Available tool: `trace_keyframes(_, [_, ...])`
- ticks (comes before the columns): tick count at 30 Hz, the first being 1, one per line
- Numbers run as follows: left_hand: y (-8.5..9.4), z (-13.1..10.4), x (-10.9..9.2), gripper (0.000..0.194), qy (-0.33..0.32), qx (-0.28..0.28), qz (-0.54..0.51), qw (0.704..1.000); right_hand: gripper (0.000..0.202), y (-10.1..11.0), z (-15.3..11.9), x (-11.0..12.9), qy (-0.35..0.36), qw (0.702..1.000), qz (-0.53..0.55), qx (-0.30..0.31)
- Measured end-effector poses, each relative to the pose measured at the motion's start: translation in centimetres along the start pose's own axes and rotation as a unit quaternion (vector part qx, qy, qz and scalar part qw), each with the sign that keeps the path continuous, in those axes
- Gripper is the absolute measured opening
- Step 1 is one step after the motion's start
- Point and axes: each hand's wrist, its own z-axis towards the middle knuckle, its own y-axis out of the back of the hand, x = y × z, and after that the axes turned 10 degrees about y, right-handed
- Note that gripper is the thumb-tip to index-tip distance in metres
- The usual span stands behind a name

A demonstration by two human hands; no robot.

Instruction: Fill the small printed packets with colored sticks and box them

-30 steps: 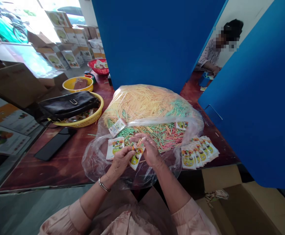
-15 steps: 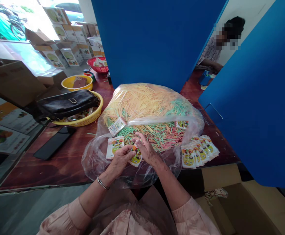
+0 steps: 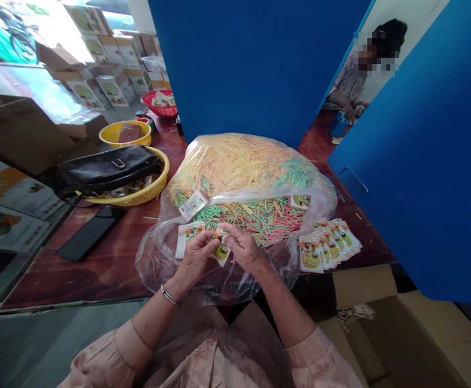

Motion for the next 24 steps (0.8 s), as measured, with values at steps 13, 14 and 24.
trace_keyframes(13, [-1.5,0.2,-0.8,0.021,-0.037,-0.015,0.118,0.992,0.016,0.2,-2.3,0.6,-0.062,0.975,-0.091,-0.192])
trace_keyframes(14, [-1.3,0.1,-0.8,0.022,-0.032,-0.018,0.128,0.991,0.017,1.4,-3.0,0.6,-0.066,0.967,-0.111,-0.218])
trace_keyframes(24, [4.9,-1.8,-1.7,0.022,-0.060,-0.176,0.288,0.940,0.036,16.2,-9.6,-4.3,-0.083,0.789,-0.546,-0.269])
